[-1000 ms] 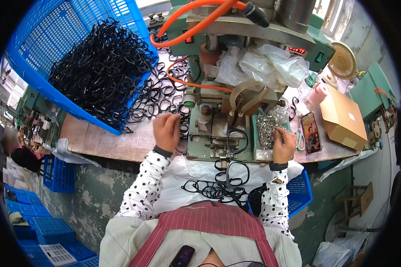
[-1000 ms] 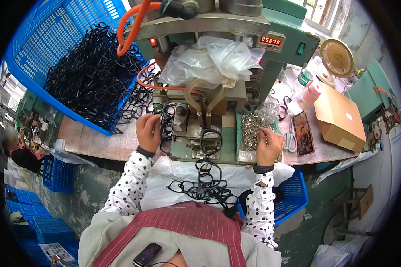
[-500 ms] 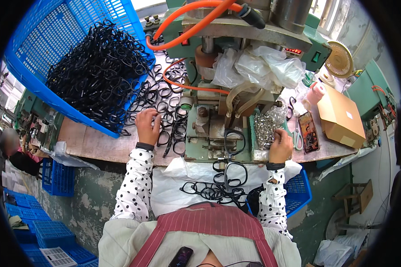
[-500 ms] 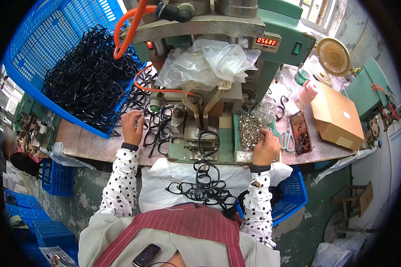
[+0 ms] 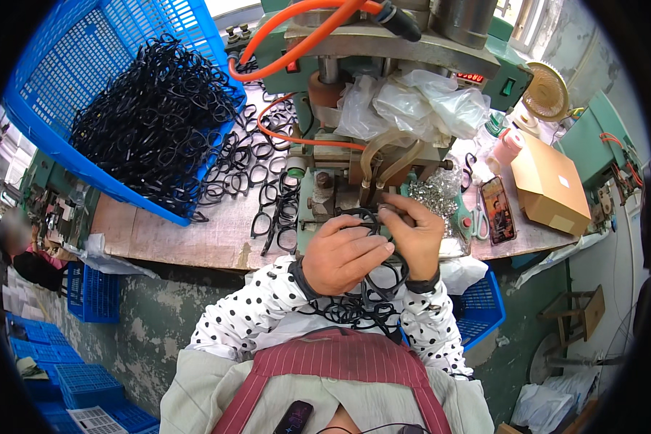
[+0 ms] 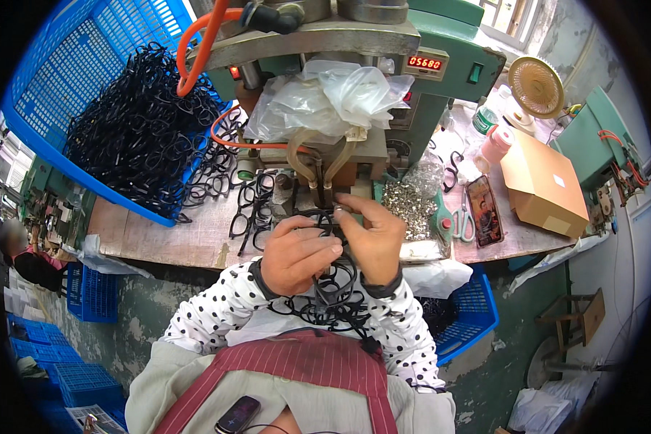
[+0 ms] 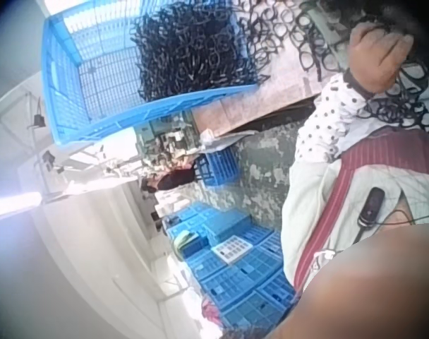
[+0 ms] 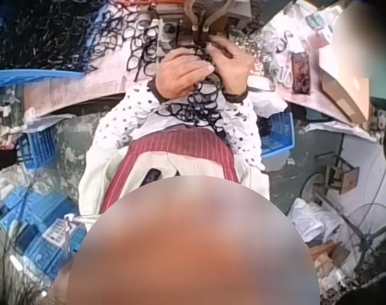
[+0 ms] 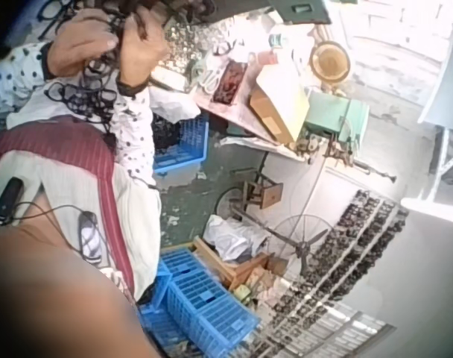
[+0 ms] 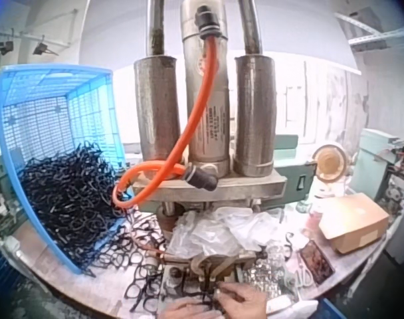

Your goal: The person assembles eyeglasses by placing frames into a machine and inserting metal components. The person repeatedly picks up frames, positions them in the machine, and adds small metal parts before moving the finished items aside.

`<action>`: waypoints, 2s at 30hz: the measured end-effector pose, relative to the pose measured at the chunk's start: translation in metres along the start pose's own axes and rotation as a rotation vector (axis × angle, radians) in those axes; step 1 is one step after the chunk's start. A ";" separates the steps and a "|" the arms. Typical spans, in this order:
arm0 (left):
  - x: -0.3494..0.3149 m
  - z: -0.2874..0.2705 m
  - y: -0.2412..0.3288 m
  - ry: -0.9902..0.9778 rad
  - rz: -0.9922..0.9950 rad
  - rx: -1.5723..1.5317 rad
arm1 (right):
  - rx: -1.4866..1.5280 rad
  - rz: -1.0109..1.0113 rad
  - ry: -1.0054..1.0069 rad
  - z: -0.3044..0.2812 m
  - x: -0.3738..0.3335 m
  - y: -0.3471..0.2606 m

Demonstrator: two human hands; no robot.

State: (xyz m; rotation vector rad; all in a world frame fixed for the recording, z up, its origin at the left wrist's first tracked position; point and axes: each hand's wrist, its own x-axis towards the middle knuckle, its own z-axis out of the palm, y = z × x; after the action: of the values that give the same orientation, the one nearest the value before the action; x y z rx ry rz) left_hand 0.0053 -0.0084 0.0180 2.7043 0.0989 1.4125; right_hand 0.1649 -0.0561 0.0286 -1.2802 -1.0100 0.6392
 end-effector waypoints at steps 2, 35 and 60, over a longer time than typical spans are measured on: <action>-0.005 0.005 -0.005 0.009 0.014 -0.081 | 0.001 0.056 0.060 0.003 0.002 0.009; -0.013 0.018 -0.023 -0.145 0.170 -0.239 | -0.903 -0.128 0.200 -0.111 0.017 0.122; -0.143 -0.049 -0.090 0.525 -1.118 -0.063 | -0.658 -0.219 0.496 -0.098 0.010 0.124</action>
State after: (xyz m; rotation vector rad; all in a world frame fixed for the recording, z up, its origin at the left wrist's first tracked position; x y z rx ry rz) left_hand -0.1182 0.0697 -0.0809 1.5662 1.2965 1.5216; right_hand 0.2733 -0.0674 -0.0866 -1.7486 -0.9470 -0.2116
